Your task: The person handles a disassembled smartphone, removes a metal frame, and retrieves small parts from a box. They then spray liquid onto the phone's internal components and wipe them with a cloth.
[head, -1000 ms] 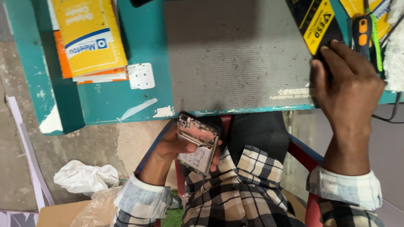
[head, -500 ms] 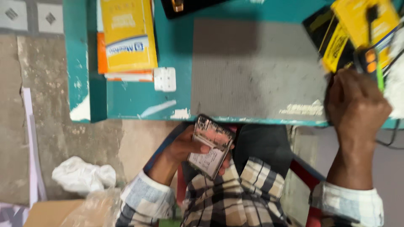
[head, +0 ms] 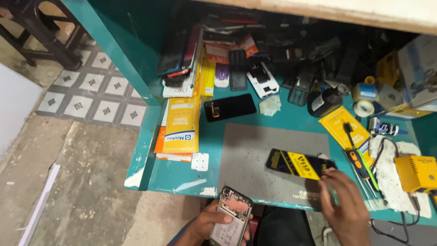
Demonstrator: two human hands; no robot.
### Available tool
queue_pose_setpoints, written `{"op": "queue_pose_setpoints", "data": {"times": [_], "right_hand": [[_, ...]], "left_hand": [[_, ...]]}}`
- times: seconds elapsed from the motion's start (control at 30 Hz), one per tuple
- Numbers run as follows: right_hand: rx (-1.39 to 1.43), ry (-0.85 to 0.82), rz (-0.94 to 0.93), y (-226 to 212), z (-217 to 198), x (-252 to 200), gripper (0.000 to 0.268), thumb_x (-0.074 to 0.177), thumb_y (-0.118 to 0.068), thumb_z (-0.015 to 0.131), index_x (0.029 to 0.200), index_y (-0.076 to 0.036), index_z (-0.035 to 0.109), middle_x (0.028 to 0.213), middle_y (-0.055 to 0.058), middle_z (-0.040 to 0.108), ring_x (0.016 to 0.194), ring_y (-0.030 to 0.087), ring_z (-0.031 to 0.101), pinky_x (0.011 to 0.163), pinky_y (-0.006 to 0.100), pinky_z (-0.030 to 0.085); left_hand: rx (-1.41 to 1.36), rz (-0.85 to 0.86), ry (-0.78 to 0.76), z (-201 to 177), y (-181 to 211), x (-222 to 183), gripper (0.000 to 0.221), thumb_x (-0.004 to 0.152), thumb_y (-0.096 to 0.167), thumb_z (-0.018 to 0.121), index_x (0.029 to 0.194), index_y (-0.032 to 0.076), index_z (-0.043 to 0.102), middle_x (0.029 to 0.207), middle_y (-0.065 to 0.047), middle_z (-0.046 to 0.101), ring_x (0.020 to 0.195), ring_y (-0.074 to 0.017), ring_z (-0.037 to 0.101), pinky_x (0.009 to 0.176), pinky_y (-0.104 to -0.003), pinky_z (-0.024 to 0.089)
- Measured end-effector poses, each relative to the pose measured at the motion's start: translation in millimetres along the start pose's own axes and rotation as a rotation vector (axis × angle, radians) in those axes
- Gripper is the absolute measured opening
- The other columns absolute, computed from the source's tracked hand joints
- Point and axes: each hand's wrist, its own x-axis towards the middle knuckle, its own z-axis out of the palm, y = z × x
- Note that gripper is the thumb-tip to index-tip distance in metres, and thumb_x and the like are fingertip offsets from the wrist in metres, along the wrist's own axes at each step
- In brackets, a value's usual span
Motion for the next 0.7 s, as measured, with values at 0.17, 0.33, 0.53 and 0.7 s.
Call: {"op": "queue_pose_setpoints", "data": {"times": [0.17,0.33,0.53,0.7], "right_hand": [[0.023,-0.101,0.007,3.4,15.5,-1.8,0.023,0.078,-0.002,0.079,0.100,-0.002,0.071,0.113,0.012,0.070,0.107,0.029,0.069,0.093,0.040,0.055],[0.068,-0.183,0.017,13.4,34.8,-5.7,0.022,0.078,-0.005,0.078,0.100,-0.002,0.072,0.111,0.011,0.071,0.105,0.028,0.070,0.093,0.040,0.055],[0.047,-0.268,0.090,37.1,53.1,-12.8,0.023,0.076,-0.011,0.078,0.097,-0.005,0.071,0.118,0.010,0.072,0.119,0.028,0.067,0.104,0.044,0.051],[0.091,-0.192,0.014,50.3,63.5,-12.3,0.025,0.070,-0.017,0.079,0.092,-0.012,0.069,0.130,0.009,0.068,0.132,0.028,0.059,0.108,0.044,0.041]], "left_hand": [[0.066,0.053,0.160,6.0,1.4,0.8,0.061,0.082,0.010,0.066,0.139,-0.008,0.053,0.106,-0.030,0.071,0.100,-0.0376,0.074,0.094,-0.046,0.062],[0.107,0.070,0.023,9.1,7.2,5.0,0.060,0.089,0.015,0.067,0.141,-0.009,0.052,0.113,-0.028,0.071,0.107,-0.0338,0.072,0.099,-0.040,0.058],[0.209,0.108,0.199,-20.1,-4.2,2.4,0.058,0.089,0.013,0.065,0.143,-0.002,0.053,0.116,-0.022,0.071,0.110,-0.0265,0.071,0.102,-0.037,0.055],[0.436,0.001,0.370,-92.4,-14.9,21.7,0.057,0.091,0.010,0.064,0.146,-0.002,0.053,0.123,-0.017,0.071,0.115,-0.0226,0.070,0.106,-0.034,0.052]]}}
